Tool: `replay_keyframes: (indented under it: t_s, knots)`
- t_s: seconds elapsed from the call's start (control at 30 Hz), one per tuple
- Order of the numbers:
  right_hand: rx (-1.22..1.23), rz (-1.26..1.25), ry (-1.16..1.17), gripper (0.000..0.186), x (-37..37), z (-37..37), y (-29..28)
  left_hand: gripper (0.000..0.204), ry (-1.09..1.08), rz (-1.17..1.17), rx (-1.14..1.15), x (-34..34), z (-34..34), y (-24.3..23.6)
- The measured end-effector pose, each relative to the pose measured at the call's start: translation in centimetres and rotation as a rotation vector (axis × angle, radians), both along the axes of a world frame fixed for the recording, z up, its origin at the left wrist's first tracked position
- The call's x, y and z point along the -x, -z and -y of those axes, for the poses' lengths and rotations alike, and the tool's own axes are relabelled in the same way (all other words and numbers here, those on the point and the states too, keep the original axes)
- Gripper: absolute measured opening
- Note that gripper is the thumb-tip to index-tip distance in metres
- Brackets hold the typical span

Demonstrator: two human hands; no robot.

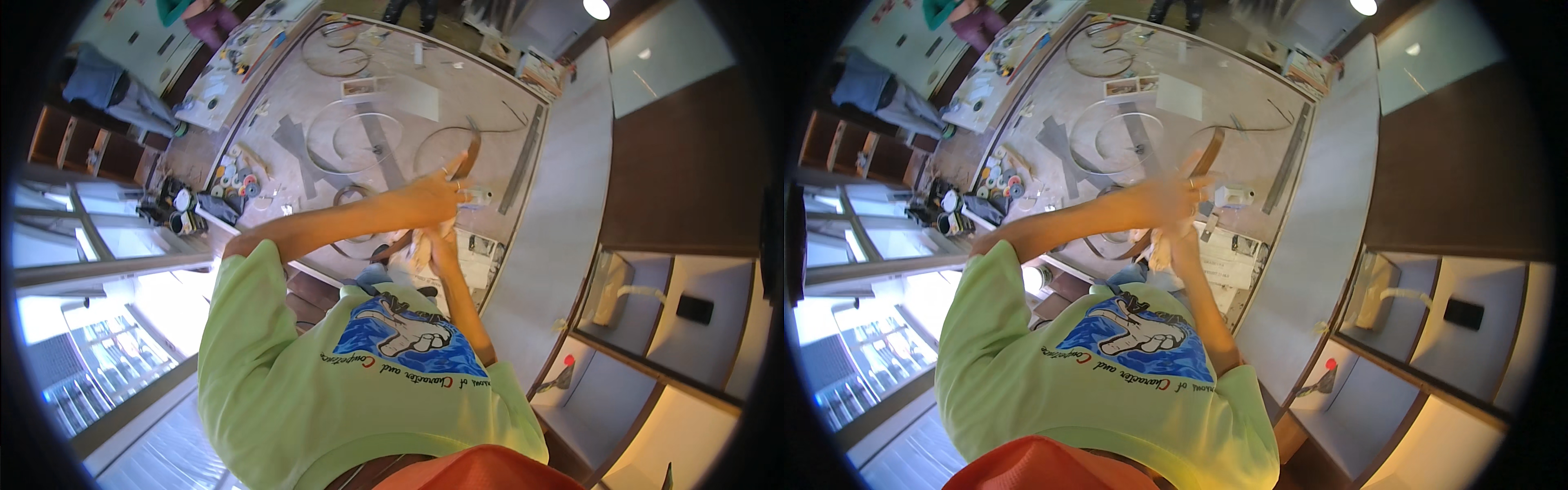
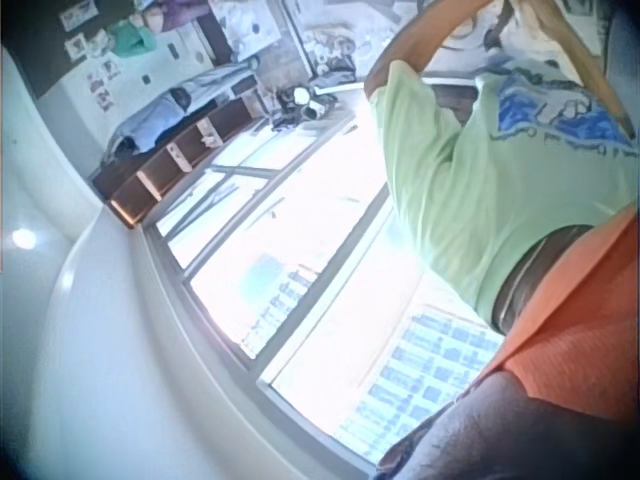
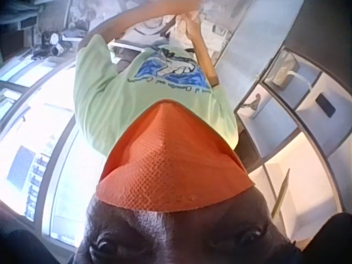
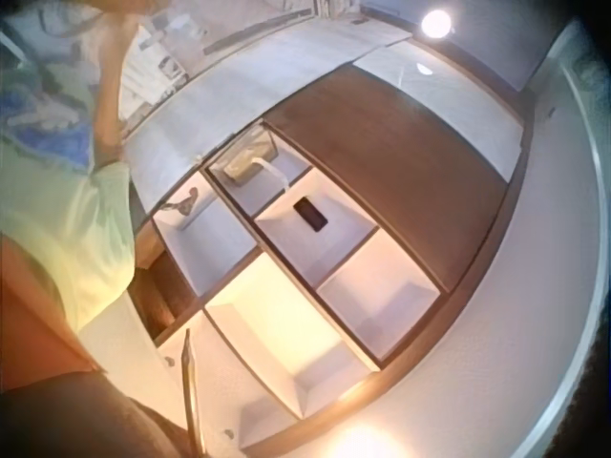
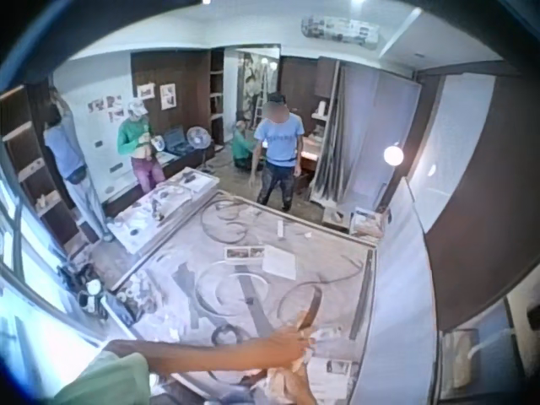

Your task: The person cuts a flexible trim strip with scissors, tests its fit on a cabinet edge, then applies glue to the strip and presses it onto the cabinet. The person works on the floor while handling the trim and glue.

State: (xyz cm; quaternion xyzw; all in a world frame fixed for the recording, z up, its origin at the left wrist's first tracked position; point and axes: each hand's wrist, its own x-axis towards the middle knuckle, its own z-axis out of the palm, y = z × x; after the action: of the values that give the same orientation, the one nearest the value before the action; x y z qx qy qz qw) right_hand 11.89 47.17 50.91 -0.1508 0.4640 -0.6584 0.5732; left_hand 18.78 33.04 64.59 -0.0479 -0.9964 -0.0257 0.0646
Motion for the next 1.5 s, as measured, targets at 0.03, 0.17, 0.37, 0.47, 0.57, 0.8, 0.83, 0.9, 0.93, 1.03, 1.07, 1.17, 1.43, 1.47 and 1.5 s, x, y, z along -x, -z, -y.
replay_keyframes:
  t_s: [0.03,0.17,0.37,0.47,0.57,0.8,0.83,0.9,0.93,1.03,1.07,1.17,1.43,1.47,1.5]
  knots:
    - [-0.019,0.012,0.094,0.018,1.5,-0.2,-0.6,0.037,-0.050,-0.160,-0.066,0.2,-0.2,0.1]
    - [0.197,0.043,0.353,0.029,7.9,-1.6,-3.7,0.047,-0.250,-0.308,-0.609,-0.4,-2.6,2.4]
    - [0.194,0.194,0.447,0.044,12.6,-3.8,-5.6,0.027,-0.386,0.162,-1.500,-0.8,-7.4,7.1]
    - [0.191,0.267,0.392,0.051,12.0,-4.8,-4.8,0.028,-0.398,0.090,-1.549,0.1,-7.8,7.0]
    - [0.298,0.382,0.145,0.060,10.4,-5.5,-3.0,0.028,-0.372,0.085,-1.588,1.4,-7.1,6.1]
    - [0.201,0.387,0.289,0.058,9.1,-5.9,1.0,0.031,-0.333,0.098,-1.693,2.7,-5.0,6.0]
    - [0.208,0.348,0.329,0.056,9.2,-6.3,1.1,0.030,-0.363,0.092,-1.721,2.6,-4.9,6.2]
    - [0.162,0.255,0.274,0.057,9.5,-6.5,1.0,0.028,-0.293,0.102,-1.647,2.4,-4.8,6.4]
    - [0.107,0.203,0.178,0.061,9.6,-6.2,0.9,0.028,-0.280,0.154,-1.620,2.3,-5.0,6.5]
    - [0.144,-0.042,0.014,0.044,9.4,-4.6,-0.2,0.029,-0.351,0.154,-1.522,2.3,-5.7,6.7]
    - [0.131,-0.070,-0.001,0.036,9.3,-4.0,-0.8,0.029,-0.375,0.120,-1.497,2.3,-5.8,6.6]
    - [0.146,-0.228,0.094,0.022,8.4,-2.4,-3.0,0.031,-0.469,0.104,-1.502,2.1,-5.5,6.3]
    - [-0.019,-1.253,0.508,0.014,14.7,1.6,-4.7,0.029,-0.403,0.018,-1.586,1.5,-4.9,6.2]
    - [0.030,-1.249,0.441,0.018,15.8,1.6,-4.5,0.029,-0.409,-0.005,-1.617,1.7,-4.9,6.2]
    - [0.187,-1.471,0.533,0.022,16.8,1.8,-4.3,0.029,-0.441,0.007,-1.645,1.9,-5.0,6.1]
